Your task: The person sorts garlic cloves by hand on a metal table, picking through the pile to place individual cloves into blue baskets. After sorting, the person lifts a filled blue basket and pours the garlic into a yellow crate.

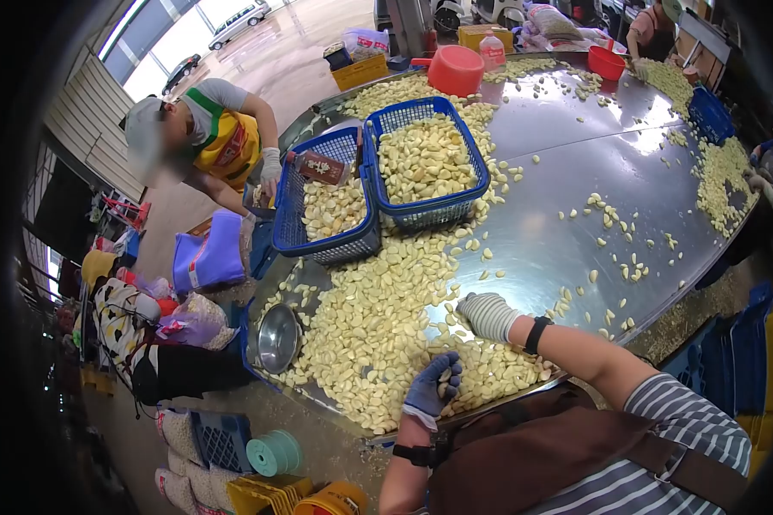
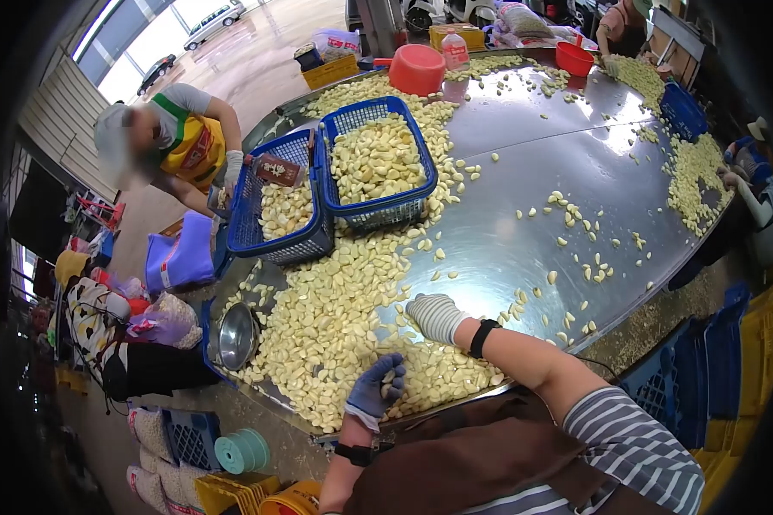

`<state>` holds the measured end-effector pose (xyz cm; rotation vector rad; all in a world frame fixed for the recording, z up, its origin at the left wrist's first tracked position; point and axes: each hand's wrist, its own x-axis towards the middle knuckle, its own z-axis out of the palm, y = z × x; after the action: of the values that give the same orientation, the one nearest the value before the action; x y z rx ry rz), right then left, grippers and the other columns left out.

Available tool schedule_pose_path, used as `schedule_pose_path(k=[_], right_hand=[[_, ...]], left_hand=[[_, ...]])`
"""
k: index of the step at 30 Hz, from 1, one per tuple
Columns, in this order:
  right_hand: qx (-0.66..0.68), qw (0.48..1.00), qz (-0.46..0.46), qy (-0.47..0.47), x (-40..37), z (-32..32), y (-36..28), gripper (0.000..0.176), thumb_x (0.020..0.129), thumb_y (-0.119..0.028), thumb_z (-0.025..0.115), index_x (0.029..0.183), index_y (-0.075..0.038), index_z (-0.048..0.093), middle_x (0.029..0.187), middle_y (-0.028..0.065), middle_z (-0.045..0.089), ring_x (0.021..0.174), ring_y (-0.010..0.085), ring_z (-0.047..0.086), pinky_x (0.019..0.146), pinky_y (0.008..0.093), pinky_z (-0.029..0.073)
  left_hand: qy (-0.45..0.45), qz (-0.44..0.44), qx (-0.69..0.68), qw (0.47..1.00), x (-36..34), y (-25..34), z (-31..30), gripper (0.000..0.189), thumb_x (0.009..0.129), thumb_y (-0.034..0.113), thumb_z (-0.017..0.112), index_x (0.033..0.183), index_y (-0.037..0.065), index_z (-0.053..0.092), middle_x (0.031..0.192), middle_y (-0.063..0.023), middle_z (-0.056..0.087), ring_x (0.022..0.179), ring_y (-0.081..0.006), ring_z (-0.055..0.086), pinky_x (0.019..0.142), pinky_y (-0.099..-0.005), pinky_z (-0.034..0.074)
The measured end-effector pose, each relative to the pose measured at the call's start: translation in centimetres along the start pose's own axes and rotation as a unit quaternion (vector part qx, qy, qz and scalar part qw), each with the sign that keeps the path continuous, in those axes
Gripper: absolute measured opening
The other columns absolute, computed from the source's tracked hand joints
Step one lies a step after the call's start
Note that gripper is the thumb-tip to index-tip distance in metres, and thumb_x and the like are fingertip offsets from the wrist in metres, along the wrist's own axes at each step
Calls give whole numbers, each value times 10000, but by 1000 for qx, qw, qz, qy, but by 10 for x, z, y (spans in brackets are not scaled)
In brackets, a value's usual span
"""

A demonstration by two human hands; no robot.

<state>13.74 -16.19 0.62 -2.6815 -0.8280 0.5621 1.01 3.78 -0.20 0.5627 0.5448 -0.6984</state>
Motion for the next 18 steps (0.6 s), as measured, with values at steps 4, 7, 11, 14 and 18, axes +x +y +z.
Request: schedule_pose_path(k=[4, 7, 11, 14, 18], right_hand=[[74, 996, 43, 34, -3, 12, 11, 263, 796, -46, 586, 1052, -2, 627, 1065, 238, 597, 930, 386, 632, 796, 434, 524], [90, 994, 35, 57, -12, 15, 15, 293, 798, -42, 575, 1086, -4, 610, 1079, 250, 584, 940, 399, 626, 810, 431, 520], [167, 973, 89, 132, -6, 27, 29, 264, 791, -69, 631, 1041, 3, 591, 970, 209, 623, 838, 334, 656, 716, 396, 533], [561, 799, 190, 105, -11, 0, 16, 201, 799, -87, 654, 964, 1, 582, 679, 62, 629, 579, 130, 594, 511, 280, 482], [294, 940, -32, 168, -23, -28, -28, 362, 792, -84, 683, 1135, -25, 579, 889, 116, 652, 834, 230, 642, 743, 318, 522]], left_hand=[[-20, 4, -43, 999, 18, -5, -6, 284, 943, 229, 601, 1167, 55, 594, 905, -57, 618, 732, -160, 596, 550, -242, 499], [-26, -4, -80, 996, 26, -1, -11, 272, 944, 217, 596, 1167, 61, 600, 914, -66, 620, 736, -175, 599, 556, -255, 509], [13, 6, -83, 996, 33, 4, -2, 250, 938, 224, 599, 1124, 59, 628, 940, -80, 630, 736, -181, 595, 573, -260, 520], [82, 36, -67, 994, 42, 10, 18, 258, 939, 265, 586, 1097, 70, 648, 961, -78, 642, 772, -179, 602, 580, -240, 518], [-11, 96, 46, 994, 65, 24, 25, 240, 934, 256, 562, 1063, 70, 643, 1000, -79, 641, 831, -171, 609, 661, -237, 510]])
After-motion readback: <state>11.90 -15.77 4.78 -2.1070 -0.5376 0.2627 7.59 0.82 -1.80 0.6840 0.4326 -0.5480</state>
